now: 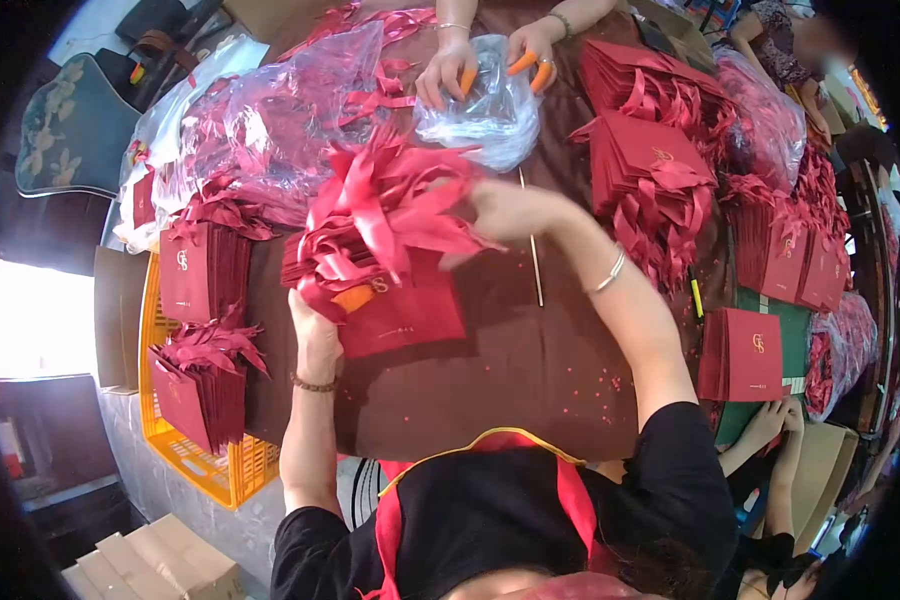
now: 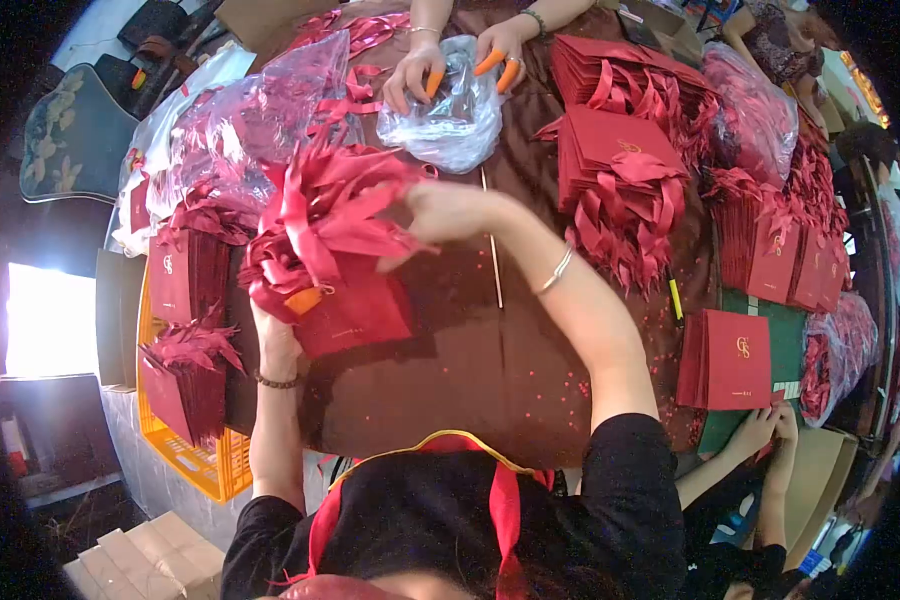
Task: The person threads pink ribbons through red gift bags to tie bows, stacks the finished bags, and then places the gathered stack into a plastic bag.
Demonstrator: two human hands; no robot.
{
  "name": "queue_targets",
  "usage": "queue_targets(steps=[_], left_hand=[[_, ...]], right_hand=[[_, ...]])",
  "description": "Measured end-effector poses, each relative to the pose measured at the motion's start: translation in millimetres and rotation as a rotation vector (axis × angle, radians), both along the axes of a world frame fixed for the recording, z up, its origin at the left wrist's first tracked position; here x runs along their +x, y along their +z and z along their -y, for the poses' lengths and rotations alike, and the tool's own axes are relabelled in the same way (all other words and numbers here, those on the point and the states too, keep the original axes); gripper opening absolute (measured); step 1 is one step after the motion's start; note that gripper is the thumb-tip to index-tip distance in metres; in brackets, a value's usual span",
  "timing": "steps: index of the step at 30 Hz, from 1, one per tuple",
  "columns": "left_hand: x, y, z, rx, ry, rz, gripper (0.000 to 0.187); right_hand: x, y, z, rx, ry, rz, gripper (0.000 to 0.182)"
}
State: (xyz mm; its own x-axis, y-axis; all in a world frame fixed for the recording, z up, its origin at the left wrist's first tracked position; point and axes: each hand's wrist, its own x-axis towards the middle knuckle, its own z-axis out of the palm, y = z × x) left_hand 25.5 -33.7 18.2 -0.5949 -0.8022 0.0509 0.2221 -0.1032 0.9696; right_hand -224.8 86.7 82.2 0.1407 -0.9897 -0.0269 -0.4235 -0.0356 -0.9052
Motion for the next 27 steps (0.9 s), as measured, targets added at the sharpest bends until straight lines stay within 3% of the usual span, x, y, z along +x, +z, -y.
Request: queue_targets(steps=[1,2,3,4,5,6,8,9,11,14,17,18,21,23,27], left_hand=[[4.8,0.2,4.1,0.037,0.006,-0.021,0.053],[11.6,0.5,10.4,0.074,0.013,-0.042,0.054],[17.3,-2.1,16.9,0.169,0.026,-0.083,0.056],[28.0,-14.6,27.6,0.14,0.046,-0.099,0.057],[35.4,-5.6,34.5,-0.14,-0.126,-0.094,0.037],[30.9,12.1,25.5,-0.26,-0.054,-0.069,0.041],[22.1,47.6,7.5,-0.491,0.12,0.002,0.049],[28.6,65.7,9.8,-0.846,0.08,0.234,0.047],[29.2,95.0,11.1,-1.424,0.077,0.423,0.035],[11.1,127.6,12.0,-1.611,0.05,0.34,0.029],[7.5,125.3,35.6,-1.393,0.159,0.384,0.044],[-7.0,133.7,36.3,-1.089,0.099,0.314,0.048],[-55.4,138.2,68.0,-0.766,0.025,0.078,0.036],[-93.9,140.4,79.6,-0.468,-0.041,0.109,0.031],[-179.1,137.8,76.6,-0.277,-0.232,0.139,0.024]], right_hand=[[-16.7,0.5,6.1,0.158,-0.043,0.122,0.061],[-35.6,-18.5,21.3,-0.21,-0.146,-0.152,0.052],[-47.7,-22.8,35.5,-0.203,-0.224,-0.002,0.043],[-62.7,-29.2,46.4,-0.321,-0.344,-0.231,0.045],[-75.3,-38.0,54.1,-0.44,-0.466,-0.463,0.047],[-83.5,-55.4,58.0,-0.445,-0.47,-0.462,0.047],[-95.5,-87.9,61.5,-0.308,-0.632,-0.782,0.055],[-87.3,-82.4,51.8,0.042,-0.531,-0.765,0.061],[-71.2,-93.9,40.4,0.045,-0.53,-0.855,0.06],[-58.7,-102.8,33.7,0.028,-0.553,-0.962,0.057],[-53.9,-103.2,30.2,0.001,-0.602,-0.983,0.054],[-51.6,-97.8,29.3,0.043,-0.59,-0.978,0.053],[-48.6,-89.8,29.8,0.126,-0.571,-0.953,0.055],[-48.5,-84.6,27.5,0.123,-0.581,-0.905,0.057],[-47.1,-71.5,24.3,0.256,-0.534,-0.925,0.062]])
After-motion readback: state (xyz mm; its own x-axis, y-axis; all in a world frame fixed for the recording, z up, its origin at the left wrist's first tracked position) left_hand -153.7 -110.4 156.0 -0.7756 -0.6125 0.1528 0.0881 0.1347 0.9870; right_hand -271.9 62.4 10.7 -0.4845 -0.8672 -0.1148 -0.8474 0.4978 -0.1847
